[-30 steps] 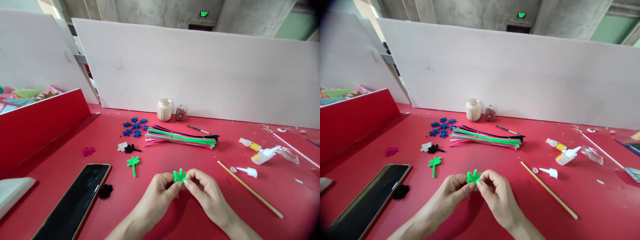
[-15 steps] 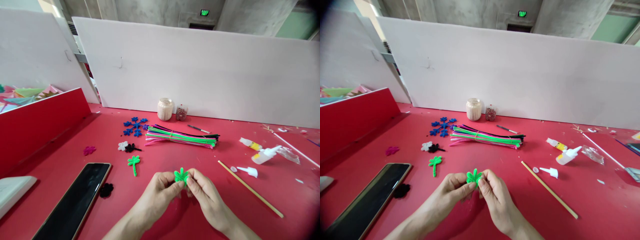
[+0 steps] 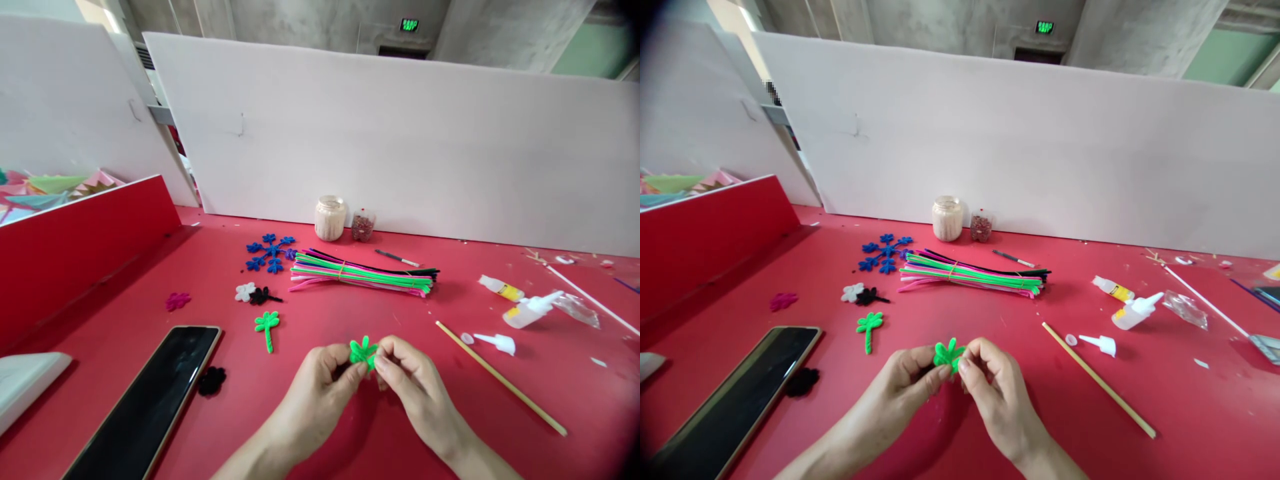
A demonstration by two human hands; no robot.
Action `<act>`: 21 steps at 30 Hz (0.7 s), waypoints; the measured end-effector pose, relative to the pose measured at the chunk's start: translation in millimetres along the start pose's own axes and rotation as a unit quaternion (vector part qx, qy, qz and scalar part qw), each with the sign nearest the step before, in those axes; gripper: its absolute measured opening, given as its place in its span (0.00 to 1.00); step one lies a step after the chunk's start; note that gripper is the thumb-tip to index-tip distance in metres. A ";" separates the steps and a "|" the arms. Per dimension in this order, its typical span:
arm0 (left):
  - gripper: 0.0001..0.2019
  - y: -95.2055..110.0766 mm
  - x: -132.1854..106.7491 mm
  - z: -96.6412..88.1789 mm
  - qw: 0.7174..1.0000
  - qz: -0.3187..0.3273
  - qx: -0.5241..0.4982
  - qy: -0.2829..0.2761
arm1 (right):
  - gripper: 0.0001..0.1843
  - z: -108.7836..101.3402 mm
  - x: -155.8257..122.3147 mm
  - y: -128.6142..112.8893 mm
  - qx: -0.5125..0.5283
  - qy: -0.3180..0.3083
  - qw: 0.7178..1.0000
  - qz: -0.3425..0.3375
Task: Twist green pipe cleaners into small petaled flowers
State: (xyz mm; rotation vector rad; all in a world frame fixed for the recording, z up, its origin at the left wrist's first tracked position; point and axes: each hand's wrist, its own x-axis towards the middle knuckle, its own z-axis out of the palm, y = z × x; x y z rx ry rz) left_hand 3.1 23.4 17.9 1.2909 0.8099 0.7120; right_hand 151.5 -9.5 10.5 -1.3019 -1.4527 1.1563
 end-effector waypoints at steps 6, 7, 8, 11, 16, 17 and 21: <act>0.14 -2.4 0.1 1.8 0.999 -0.014 0.001 0.044 | 0.11 5.4 -0.4 6.4 0.033 0.040 0.999 -0.011; 0.13 -1.2 0.0 2.3 0.999 -0.015 -0.006 0.044 | 0.11 6.7 -0.6 6.6 0.041 0.044 0.998 -0.011; 0.13 0.4 0.0 2.9 0.999 -0.018 -0.014 0.044 | 0.11 8.0 -0.8 6.7 0.045 0.048 0.998 -0.011; 0.13 5.0 -0.4 4.5 0.997 -0.032 -0.041 0.054 | 0.11 11.6 -1.1 6.9 0.043 0.066 0.997 -0.017; 0.13 4.6 0.2 2.6 0.997 -0.038 -0.042 0.054 | 0.11 12.5 -1.1 10.7 0.038 0.079 0.996 -0.011; 0.13 3.2 0.8 1.4 0.997 -0.036 -0.037 0.057 | 0.11 11.3 -0.7 11.7 0.046 0.081 0.996 -0.006; 0.15 -1.8 3.1 -2.8 0.997 -0.031 -0.026 0.063 | 0.10 3.0 1.5 11.2 0.073 0.130 0.989 0.009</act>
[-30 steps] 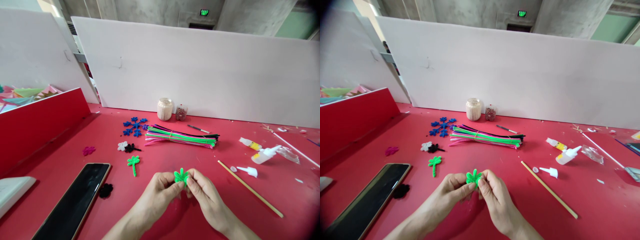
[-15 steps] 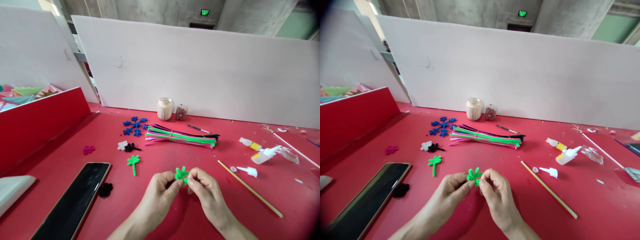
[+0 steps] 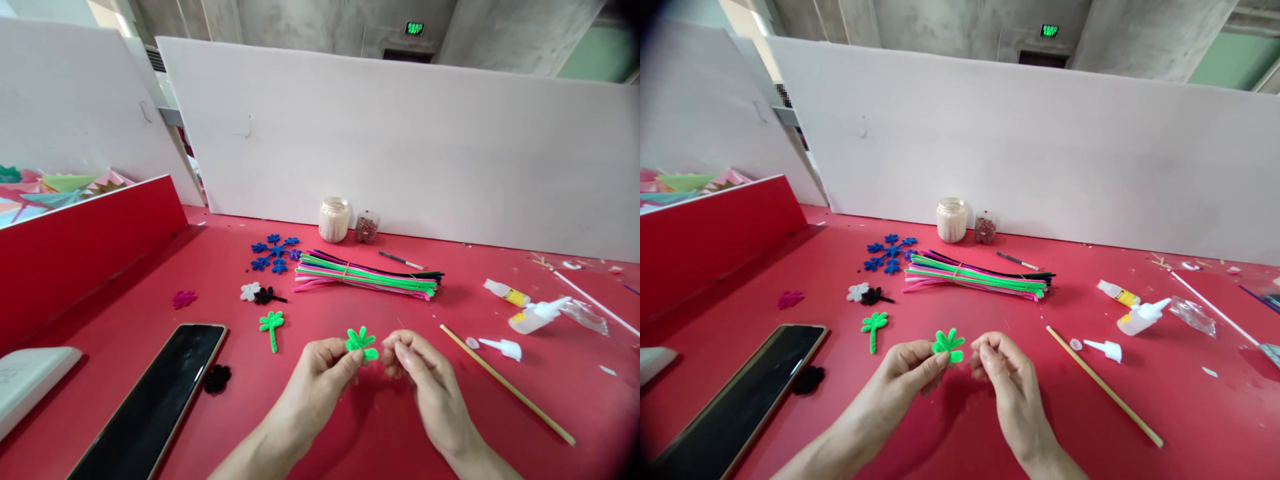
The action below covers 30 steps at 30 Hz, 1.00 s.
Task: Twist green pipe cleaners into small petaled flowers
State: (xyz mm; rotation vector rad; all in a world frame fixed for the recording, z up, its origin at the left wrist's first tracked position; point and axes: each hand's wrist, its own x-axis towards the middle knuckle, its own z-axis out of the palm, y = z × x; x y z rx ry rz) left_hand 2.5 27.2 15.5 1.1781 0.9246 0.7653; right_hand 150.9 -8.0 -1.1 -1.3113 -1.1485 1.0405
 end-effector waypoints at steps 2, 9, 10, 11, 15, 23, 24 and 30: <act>0.15 -0.9 0.5 -0.5 1.000 -0.001 0.010 -0.002 | 0.11 -2.6 1.2 -5.5 -0.023 -0.001 1.000 -0.009; 0.13 -4.9 -0.6 1.6 0.998 -0.031 -0.034 -0.032 | 0.11 -0.9 -0.1 -18.6 -0.126 -0.105 0.986 -0.041; 0.13 -5.9 -0.4 1.5 0.996 -0.048 -0.067 -0.044 | 0.11 -0.7 0.2 -16.9 -0.122 -0.105 0.986 -0.038; 0.12 -6.7 -0.1 1.3 0.991 -0.065 -0.100 -0.056 | 0.11 -0.8 0.6 -14.8 -0.118 -0.107 0.987 -0.033; 0.11 -7.7 0.9 0.2 0.976 -0.107 -0.167 -0.085 | 0.11 -2.0 2.6 -8.4 -0.108 -0.117 0.987 -0.018; 0.12 -5.7 -0.2 -0.3 0.975 -0.096 -0.169 -0.105 | 0.11 -2.7 2.2 -8.5 -0.113 -0.119 0.986 -0.016; 0.12 -5.8 -0.2 -0.4 0.976 -0.095 -0.167 -0.106 | 0.11 -2.7 2.2 -8.6 -0.115 -0.118 0.986 -0.017; 0.12 -7.9 1.5 -1.2 0.982 -0.084 -0.136 -0.102 | 0.11 -2.5 3.1 -9.0 -0.143 -0.108 0.984 -0.026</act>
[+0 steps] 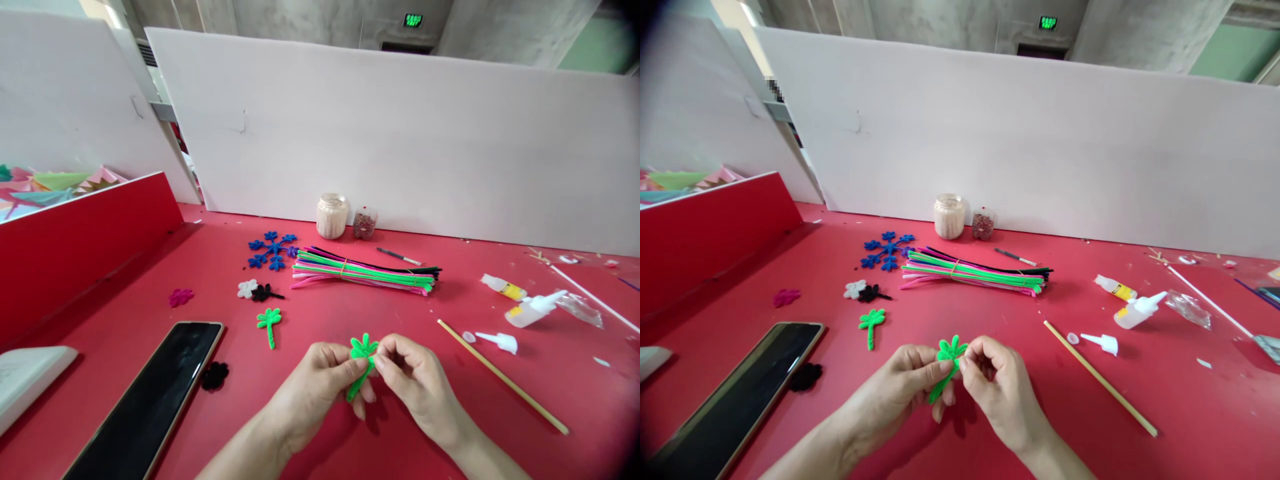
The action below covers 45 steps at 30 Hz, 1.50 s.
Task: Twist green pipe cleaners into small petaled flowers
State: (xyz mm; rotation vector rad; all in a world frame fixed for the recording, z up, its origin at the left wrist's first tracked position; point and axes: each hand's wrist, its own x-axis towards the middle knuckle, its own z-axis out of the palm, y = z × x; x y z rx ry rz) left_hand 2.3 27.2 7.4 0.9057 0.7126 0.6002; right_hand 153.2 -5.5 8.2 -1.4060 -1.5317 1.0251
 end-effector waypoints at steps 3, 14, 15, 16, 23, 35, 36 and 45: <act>0.12 0.0 0.3 -0.7 1.000 0.001 0.016 0.009 | 0.11 -0.2 -0.1 0.2 -0.008 0.003 1.000 -0.003; 0.12 2.4 -0.7 0.1 1.000 -0.004 0.002 0.001 | 0.09 -5.1 0.8 -3.7 -0.046 -0.004 0.998 -0.049; 0.12 2.8 -0.8 0.2 1.000 -0.005 -0.005 -0.002 | 0.09 -5.9 1.2 -3.9 -0.050 -0.003 0.997 -0.056; 0.12 3.0 -0.9 0.2 1.000 -0.006 -0.012 -0.004 | 0.08 -6.8 1.5 -3.9 -0.053 -0.003 0.997 -0.061; 0.11 3.1 -2.1 -0.4 0.999 -0.011 -0.034 -0.009 | 0.08 -9.2 1.2 -2.2 -0.071 -0.012 0.995 -0.068; 0.13 1.5 -0.1 -0.3 1.000 0.012 0.009 0.011 | 0.11 -11.0 0.6 -3.0 -0.071 -0.022 0.995 -0.067; 0.12 1.1 -0.1 -0.9 1.000 0.014 0.013 0.017 | 0.12 -11.7 0.6 -3.4 -0.068 -0.019 0.995 -0.066; 0.14 1.5 0.7 0.5 0.995 0.023 0.091 0.042 | 0.07 -10.6 2.0 -3.1 -0.074 -0.032 0.994 -0.067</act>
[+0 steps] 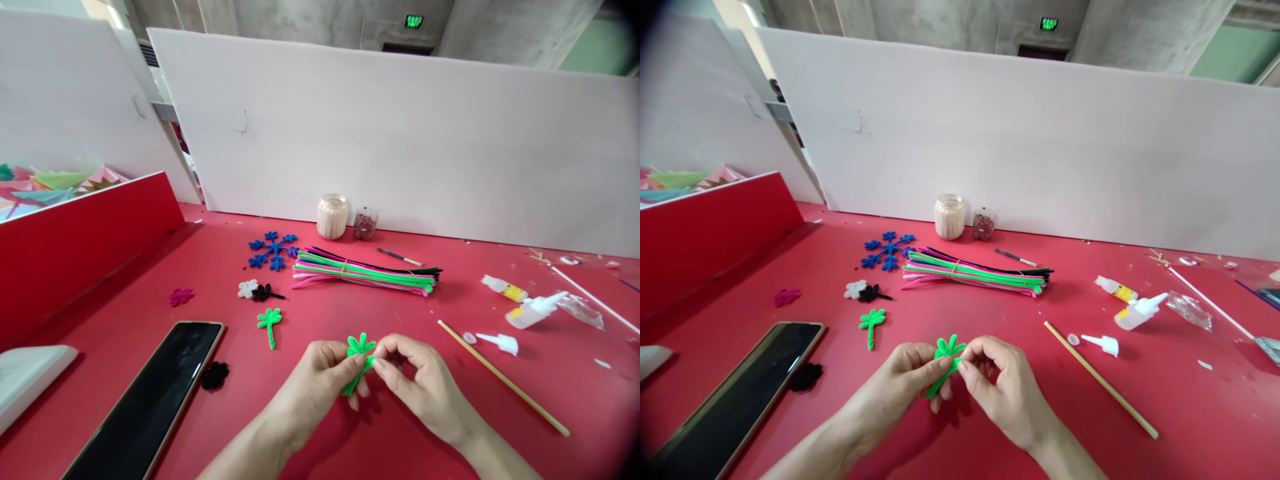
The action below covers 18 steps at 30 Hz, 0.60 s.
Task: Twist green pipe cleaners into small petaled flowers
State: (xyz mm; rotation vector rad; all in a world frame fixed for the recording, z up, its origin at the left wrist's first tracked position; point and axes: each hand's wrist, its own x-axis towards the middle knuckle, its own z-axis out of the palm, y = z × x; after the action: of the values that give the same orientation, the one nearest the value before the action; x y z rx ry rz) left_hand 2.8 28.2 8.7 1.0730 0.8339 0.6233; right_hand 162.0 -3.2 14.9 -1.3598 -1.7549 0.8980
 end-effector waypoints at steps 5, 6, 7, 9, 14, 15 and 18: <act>0.17 5.0 -2.2 1.4 0.994 0.032 0.108 0.011 | 0.08 4.7 0.3 1.5 -0.032 0.023 0.999 -0.014; 0.17 5.9 -2.7 1.6 0.993 0.033 0.117 0.011 | 0.08 5.3 0.3 1.4 -0.035 0.028 0.999 -0.015; 0.16 6.5 -3.2 1.9 0.992 0.034 0.121 0.012 | 0.08 5.7 0.2 1.2 -0.037 0.031 0.999 -0.016; 0.15 7.4 -3.8 2.5 0.992 0.036 0.122 0.012 | 0.08 5.9 -0.2 0.9 -0.040 0.034 0.998 -0.016; 0.14 6.5 -2.6 2.5 0.995 0.029 0.089 0.037 | 0.08 3.6 -1.4 1.7 -0.049 0.047 0.998 -0.018; 0.14 5.9 -2.1 2.0 0.996 0.023 0.071 0.038 | 0.07 3.1 -1.5 2.1 -0.046 0.053 0.997 -0.021; 0.12 4.2 -1.2 0.0 1.000 0.001 0.007 0.017 | 0.04 2.7 -1.6 3.2 -0.035 0.058 0.997 -0.039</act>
State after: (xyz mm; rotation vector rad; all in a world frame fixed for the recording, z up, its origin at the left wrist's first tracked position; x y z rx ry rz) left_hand 2.0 28.8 12.9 1.0774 0.8683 0.6405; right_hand 161.3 -4.4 10.6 -1.3516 -1.7509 0.7064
